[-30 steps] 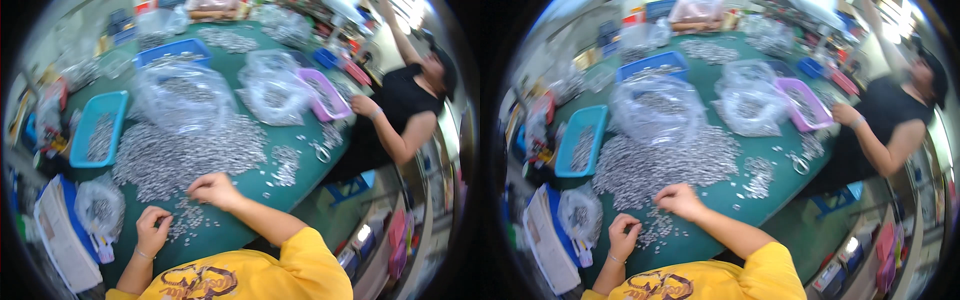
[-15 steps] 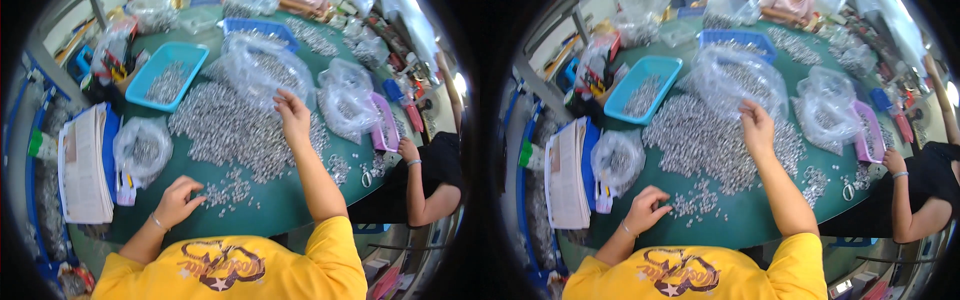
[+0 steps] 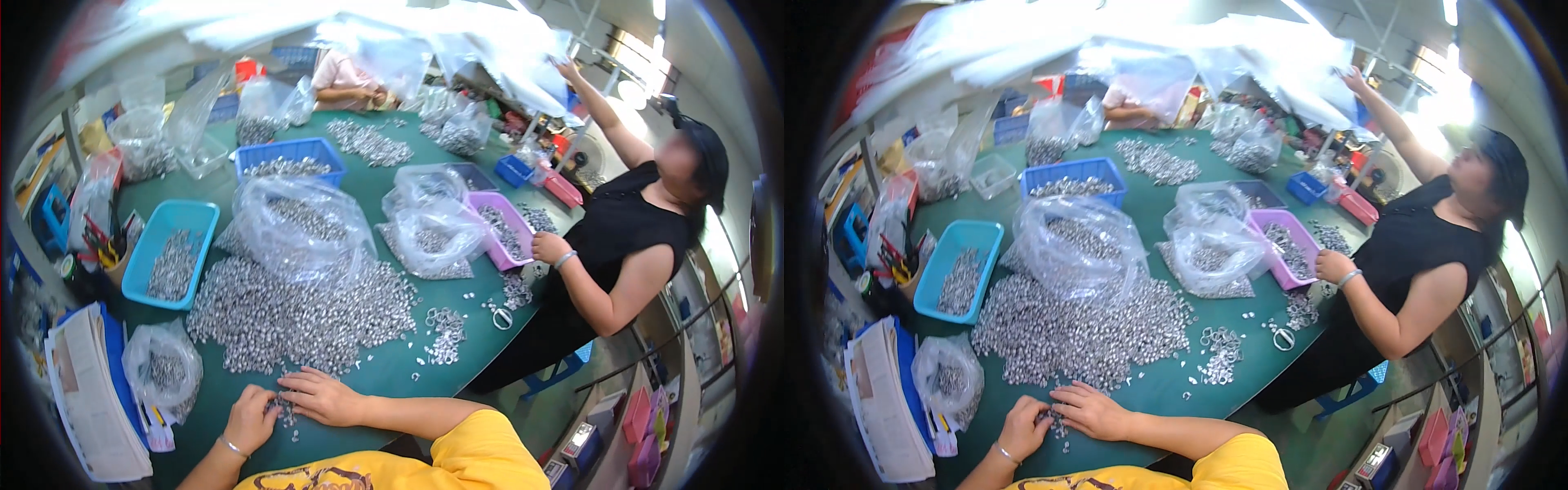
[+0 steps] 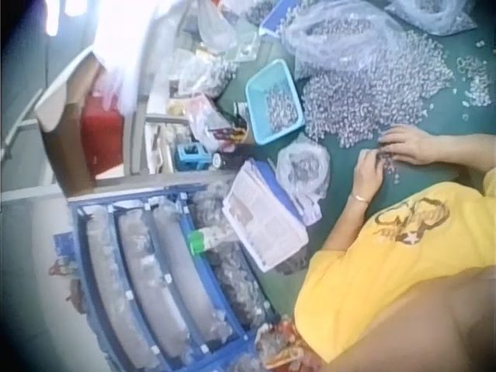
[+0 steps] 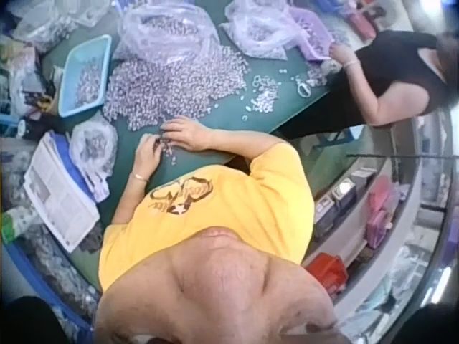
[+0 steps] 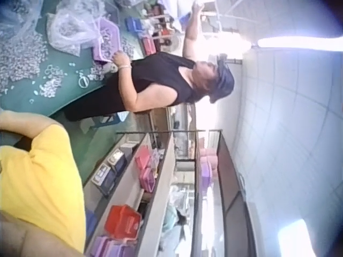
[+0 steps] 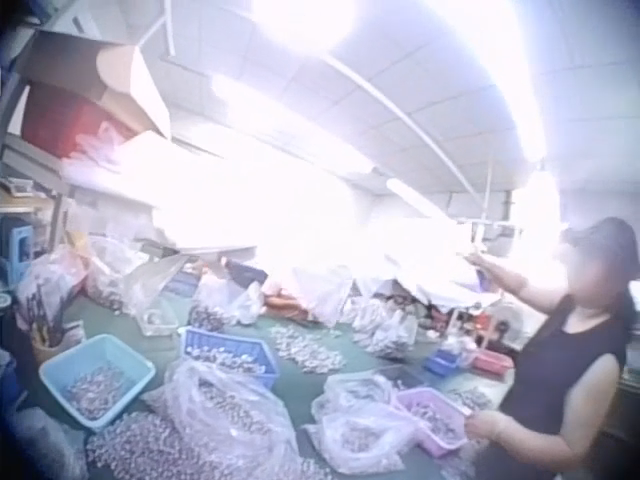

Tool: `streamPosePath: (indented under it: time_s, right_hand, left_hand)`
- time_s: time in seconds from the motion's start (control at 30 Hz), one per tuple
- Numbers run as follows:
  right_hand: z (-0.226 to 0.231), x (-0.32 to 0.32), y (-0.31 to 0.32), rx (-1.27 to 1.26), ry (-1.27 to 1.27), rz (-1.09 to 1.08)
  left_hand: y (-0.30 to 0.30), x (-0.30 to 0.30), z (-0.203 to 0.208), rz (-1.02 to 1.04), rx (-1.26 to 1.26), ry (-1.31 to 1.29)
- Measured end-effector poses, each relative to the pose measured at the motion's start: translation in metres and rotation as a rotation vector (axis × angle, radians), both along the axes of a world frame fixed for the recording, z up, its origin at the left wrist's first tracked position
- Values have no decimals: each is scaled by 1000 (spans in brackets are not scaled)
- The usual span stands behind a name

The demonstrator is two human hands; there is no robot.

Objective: The person picks up metal links from a pile on the table and places them into smaller groups and plastic bags by hand.

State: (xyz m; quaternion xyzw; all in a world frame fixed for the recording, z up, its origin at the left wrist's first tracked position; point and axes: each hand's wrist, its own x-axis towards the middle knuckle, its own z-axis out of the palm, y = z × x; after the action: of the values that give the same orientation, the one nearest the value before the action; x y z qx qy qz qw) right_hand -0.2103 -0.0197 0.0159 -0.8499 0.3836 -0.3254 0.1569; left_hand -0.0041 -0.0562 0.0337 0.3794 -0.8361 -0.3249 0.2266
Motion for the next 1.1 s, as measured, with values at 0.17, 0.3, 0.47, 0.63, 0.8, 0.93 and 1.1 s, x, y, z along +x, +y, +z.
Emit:
streamPosePath:
  time_s: [0.17,0.3,0.47,0.63,0.8,0.93,1.1]
  right_hand:
    - [50,-33,-38,-313,-82,-194]
    - [138,-73,-88,-674,30,-367]
    - [290,-144,-139,-1108,44,-640]
    - [381,-164,-193,-1100,-6,-883]
    - [414,-156,-232,-943,383,-929]
    - [415,-140,-257,-876,574,-1011]
    - [423,-125,-256,-748,684,-1168]
  left_hand:
    - [3,0,-12,38,26,58]
    - [1,11,-17,118,86,141]
    - [0,7,-26,171,107,190]
    - [1,12,-19,187,113,178]
    - [2,9,-17,159,142,215]
    - [3,11,-17,152,81,199]
    - [6,12,-19,164,63,203]
